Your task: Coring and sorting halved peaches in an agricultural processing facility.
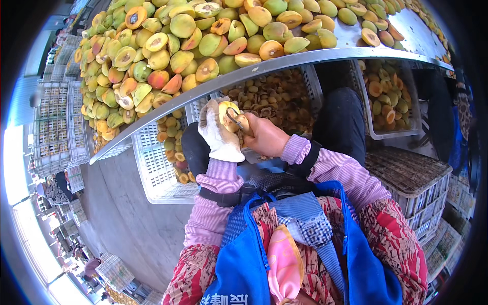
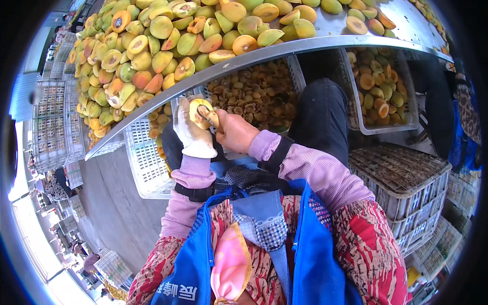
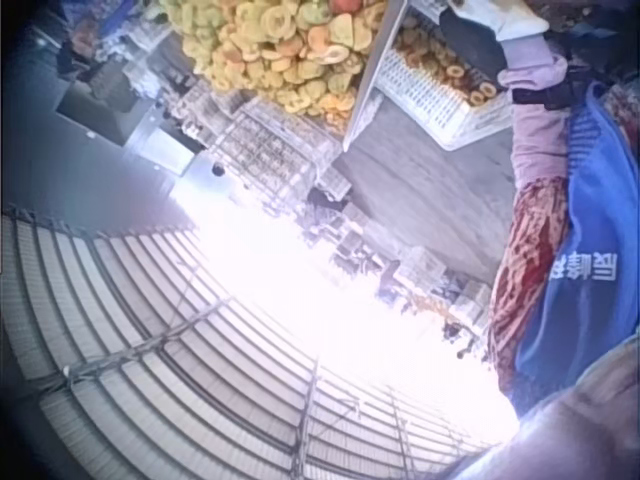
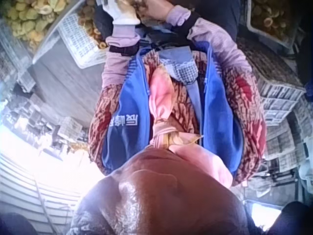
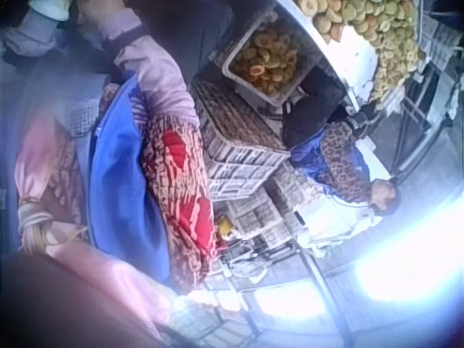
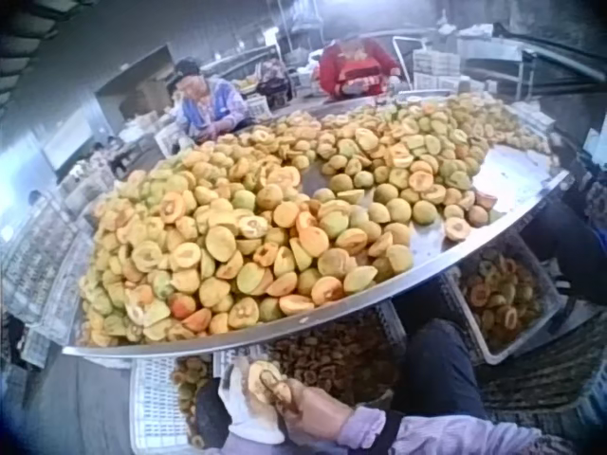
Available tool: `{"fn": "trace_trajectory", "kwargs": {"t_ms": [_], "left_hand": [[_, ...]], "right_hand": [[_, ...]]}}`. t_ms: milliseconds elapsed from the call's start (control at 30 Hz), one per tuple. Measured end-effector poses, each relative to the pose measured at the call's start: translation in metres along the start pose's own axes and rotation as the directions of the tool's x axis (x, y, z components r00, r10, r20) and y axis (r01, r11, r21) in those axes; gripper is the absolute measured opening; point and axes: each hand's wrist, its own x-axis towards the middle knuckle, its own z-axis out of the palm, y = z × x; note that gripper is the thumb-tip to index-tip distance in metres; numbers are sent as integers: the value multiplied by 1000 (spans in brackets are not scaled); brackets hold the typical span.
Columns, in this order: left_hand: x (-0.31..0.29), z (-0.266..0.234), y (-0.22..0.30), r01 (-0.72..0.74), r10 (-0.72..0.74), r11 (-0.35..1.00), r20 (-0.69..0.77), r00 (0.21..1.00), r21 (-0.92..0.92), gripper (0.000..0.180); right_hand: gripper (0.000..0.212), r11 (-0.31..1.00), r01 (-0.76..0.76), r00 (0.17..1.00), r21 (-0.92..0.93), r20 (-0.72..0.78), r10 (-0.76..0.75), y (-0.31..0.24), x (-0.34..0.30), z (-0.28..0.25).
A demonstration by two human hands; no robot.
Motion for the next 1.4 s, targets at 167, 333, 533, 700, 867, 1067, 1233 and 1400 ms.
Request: {"fn": "trace_trajectory", "kwargs": {"t_ms": [167, 333, 533, 700, 867, 1067, 1233, 1400], "left_hand": [[-8, -4, -1, -173, 161, 956, 67, 985, 236, 21], [-2, -14, -5, 139, -132, 989, 118, 984, -45, 22], [-10, -1, 2, 5, -14, 995, 86, 996, 103, 26], [5, -10, 4, 173, -186, 981, 170, 968, 89, 23], [-3, -8, 2, -22, -28, 967, 192, 981, 254, 26], [-9, -14, 4, -202, 79, 894, 304, 949, 401, 11], [-8, -24, 0, -272, 91, 830, 363, 927, 487, 8], [-7, -15, 11, -833, 316, 359, 785, 533, 421, 8]], "right_hand": [[32, 997, 17, 999, 82, 44, -21, 11, -3, 3], [33, 998, -55, 996, 25, 66, 53, 5, -4, 2], [24, 999, 49, 999, -19, -16, -49, 12, -5, 5], [26, 1000, 6, 995, -4, 99, -5, 4, -7, -7], [23, 959, -216, 931, 181, 335, 146, -2, -8, -19], [21, 936, -318, 864, 149, 451, 222, -4, -13, -24], [19, 880, -426, 781, 209, 577, 241, -3, -16, -25], [9, 706, -576, 677, 412, 724, 130, 15, -15, -20]]}}
